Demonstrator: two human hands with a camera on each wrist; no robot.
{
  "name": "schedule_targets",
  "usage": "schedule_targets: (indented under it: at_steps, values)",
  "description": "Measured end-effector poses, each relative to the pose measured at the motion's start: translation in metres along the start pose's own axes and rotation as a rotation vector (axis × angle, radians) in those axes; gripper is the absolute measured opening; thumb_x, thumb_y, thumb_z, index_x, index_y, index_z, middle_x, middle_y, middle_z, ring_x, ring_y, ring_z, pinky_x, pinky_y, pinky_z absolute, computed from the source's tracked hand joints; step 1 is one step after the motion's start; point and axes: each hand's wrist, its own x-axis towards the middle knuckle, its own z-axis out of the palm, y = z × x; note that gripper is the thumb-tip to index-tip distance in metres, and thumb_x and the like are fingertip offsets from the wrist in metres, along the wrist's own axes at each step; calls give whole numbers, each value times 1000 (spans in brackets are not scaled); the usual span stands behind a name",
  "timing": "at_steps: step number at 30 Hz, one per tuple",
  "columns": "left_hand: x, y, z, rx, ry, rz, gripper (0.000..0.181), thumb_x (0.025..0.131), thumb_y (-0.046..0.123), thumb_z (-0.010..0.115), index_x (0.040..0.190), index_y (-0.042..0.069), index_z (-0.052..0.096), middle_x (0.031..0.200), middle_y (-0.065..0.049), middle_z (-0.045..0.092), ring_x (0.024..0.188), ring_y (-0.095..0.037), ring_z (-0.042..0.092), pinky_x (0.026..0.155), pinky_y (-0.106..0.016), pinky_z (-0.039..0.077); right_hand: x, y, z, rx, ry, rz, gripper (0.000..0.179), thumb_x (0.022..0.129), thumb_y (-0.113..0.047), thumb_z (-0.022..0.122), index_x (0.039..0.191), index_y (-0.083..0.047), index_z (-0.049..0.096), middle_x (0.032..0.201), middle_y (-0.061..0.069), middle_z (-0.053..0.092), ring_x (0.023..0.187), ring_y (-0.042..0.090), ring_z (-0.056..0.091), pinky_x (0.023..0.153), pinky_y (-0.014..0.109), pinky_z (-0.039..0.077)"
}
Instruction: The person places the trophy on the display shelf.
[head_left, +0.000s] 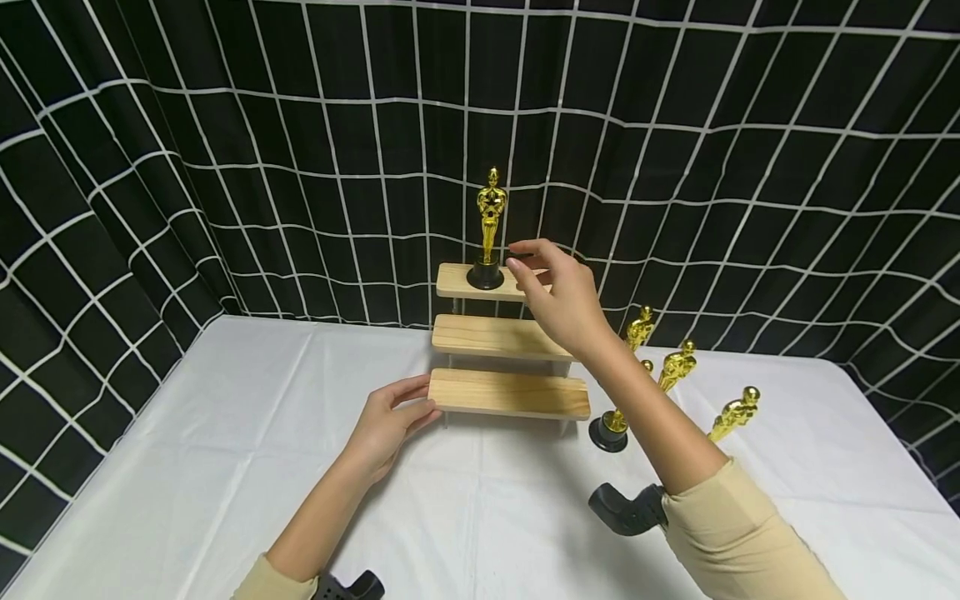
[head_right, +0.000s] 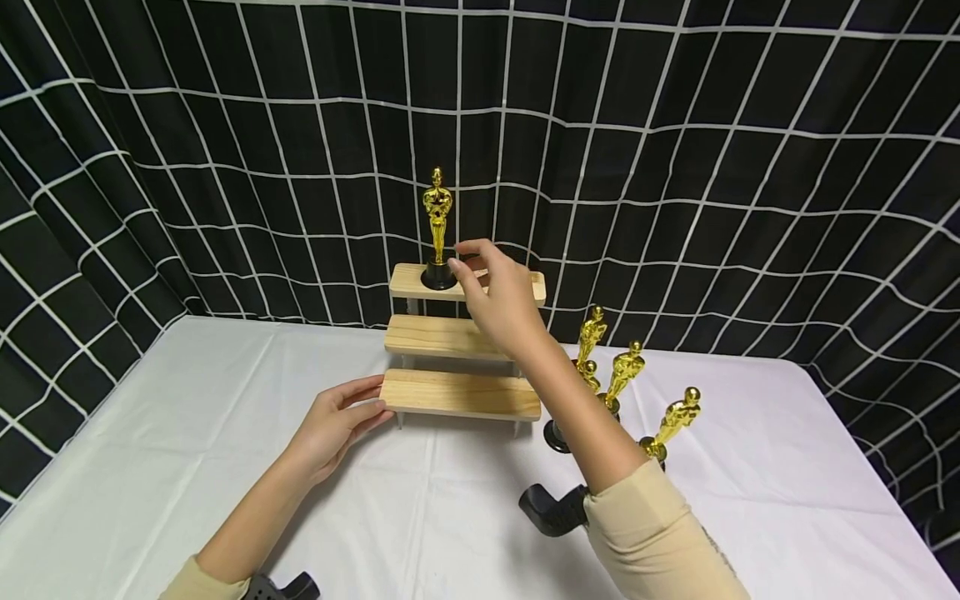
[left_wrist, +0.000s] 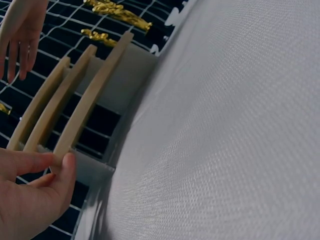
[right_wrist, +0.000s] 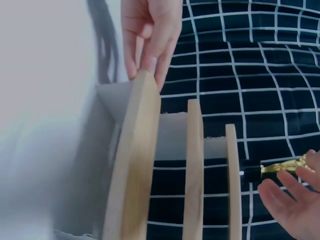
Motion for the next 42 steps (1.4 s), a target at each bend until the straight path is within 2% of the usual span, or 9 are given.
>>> schedule_targets:
  at_steps: [5, 10, 17, 29, 31, 37, 39, 42]
  values:
    - [-1, 2, 0, 1, -6, 4, 46, 100, -14, 54, 146, -16, 49, 142, -33, 52, 111, -23, 67, 99, -23, 63, -16, 2, 2, -10, -20, 5, 32, 110, -15, 57, 136, 1, 65, 120, 24, 74, 97, 38, 75, 76, 43, 66]
    - [-2, 3, 0, 3, -9, 9, 46, 101, -13, 53, 147, -16, 49, 143, -33, 52, 114, -25, 67, 100, -24, 63, -30, 5, 3, 0, -32, 1, 32, 110, -15, 57, 137, 1, 64, 116, 22, 75, 98, 38, 74, 76, 38, 65]
    - [-2, 4, -1, -1, -13, 18, 46, 101, -13, 53, 146, -17, 49, 143, -34, 52, 114, -26, 67, 101, -26, 63, -50, 7, 4, 13, -4, -29, 30, 109, -12, 58, 136, -1, 64, 117, 21, 75, 100, 35, 74, 85, 50, 68]
    - [-1, 1, -1, -1, -13, 12, 46, 101, -13, 53, 147, -16, 49, 143, -34, 52, 115, -26, 66, 100, -24, 63, -87, 2, -7, -3, 63, -35, 29, 108, -12, 61, 137, -7, 66, 116, 17, 76, 101, 33, 75, 84, 50, 70]
    - [-2, 2, -1, -1, -11, 13, 46, 101, -13, 52, 147, -16, 49, 142, -34, 52, 114, -25, 66, 100, -24, 64, -93, 0, -10, -9, 77, -35, 29, 108, -12, 61, 137, -8, 66, 116, 15, 77, 101, 31, 75, 82, 45, 70]
    - [-3, 1, -1, -14, -11, 12, 46, 101, -13, 53, 146, -16, 49, 143, -33, 52, 113, -24, 67, 100, -24, 64, -111, 0, -20, -22, 140, -92, 28, 107, -8, 62, 134, -6, 67, 110, 15, 79, 93, 29, 75, 69, 10, 57]
    - [-2, 1, 0, -18, -10, 8, 46, 100, -14, 54, 146, -16, 50, 143, -33, 52, 113, -24, 67, 100, -24, 63, -117, 2, -24, -33, 163, -101, 28, 106, -5, 62, 134, -4, 67, 109, 15, 79, 90, 25, 74, 71, 4, 55]
    - [-2, 0, 0, -18, -7, 11, 45, 101, -14, 54, 146, -16, 50, 143, -33, 52, 112, -24, 67, 100, -25, 64, -124, 6, -30, -54, 195, -97, 30, 105, -2, 62, 135, -3, 66, 109, 16, 78, 88, 12, 71, 73, 2, 57]
